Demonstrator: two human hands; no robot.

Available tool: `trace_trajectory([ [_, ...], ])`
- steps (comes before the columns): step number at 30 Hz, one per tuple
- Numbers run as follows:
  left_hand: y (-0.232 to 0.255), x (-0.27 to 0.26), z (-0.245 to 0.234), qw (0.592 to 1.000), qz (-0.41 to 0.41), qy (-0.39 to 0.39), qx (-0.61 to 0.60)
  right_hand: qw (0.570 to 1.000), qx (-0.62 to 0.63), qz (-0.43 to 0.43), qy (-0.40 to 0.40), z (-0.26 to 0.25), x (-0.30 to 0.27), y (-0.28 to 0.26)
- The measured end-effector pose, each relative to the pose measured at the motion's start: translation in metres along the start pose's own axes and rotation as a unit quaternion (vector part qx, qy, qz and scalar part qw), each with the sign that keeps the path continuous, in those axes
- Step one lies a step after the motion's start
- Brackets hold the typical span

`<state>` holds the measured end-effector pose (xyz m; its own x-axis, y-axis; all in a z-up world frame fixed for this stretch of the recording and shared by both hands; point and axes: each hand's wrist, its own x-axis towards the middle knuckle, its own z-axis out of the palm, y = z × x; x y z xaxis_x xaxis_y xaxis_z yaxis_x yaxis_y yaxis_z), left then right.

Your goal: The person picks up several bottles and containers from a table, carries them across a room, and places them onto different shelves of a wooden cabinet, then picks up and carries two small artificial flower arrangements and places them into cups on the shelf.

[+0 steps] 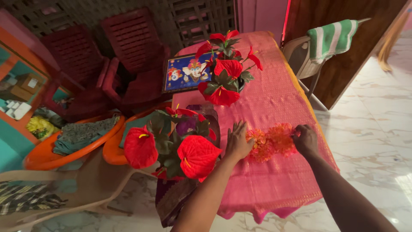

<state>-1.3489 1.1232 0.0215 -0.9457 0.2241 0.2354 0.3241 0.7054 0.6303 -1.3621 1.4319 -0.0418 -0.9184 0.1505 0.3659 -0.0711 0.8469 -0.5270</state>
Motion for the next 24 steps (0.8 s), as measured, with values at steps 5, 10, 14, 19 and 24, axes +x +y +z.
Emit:
trace_trajectory([
  [5,-0.003,-0.010,-0.005,0.998,0.026,0.048,-0.008,0.996,0.005,-0.027,0.084,-0.060,0.015,-0.061],
  [10,0.011,-0.006,-0.017,0.998,0.045,0.046,-0.027,0.984,0.147,-0.077,0.066,-0.143,0.028,-0.144],
  [14,0.042,-0.014,-0.029,0.973,0.142,0.074,-0.168,0.954,0.300,-0.001,-0.014,-0.161,0.027,-0.178],
  [19,0.048,-0.026,-0.040,0.955,0.189,0.101,-0.203,0.906,0.412,-0.049,-0.082,-0.168,0.012,-0.218],
  [24,0.030,-0.040,-0.055,0.964,0.096,0.156,-0.191,0.893,0.440,-0.050,-0.079,-0.151,0.006,-0.216],
])
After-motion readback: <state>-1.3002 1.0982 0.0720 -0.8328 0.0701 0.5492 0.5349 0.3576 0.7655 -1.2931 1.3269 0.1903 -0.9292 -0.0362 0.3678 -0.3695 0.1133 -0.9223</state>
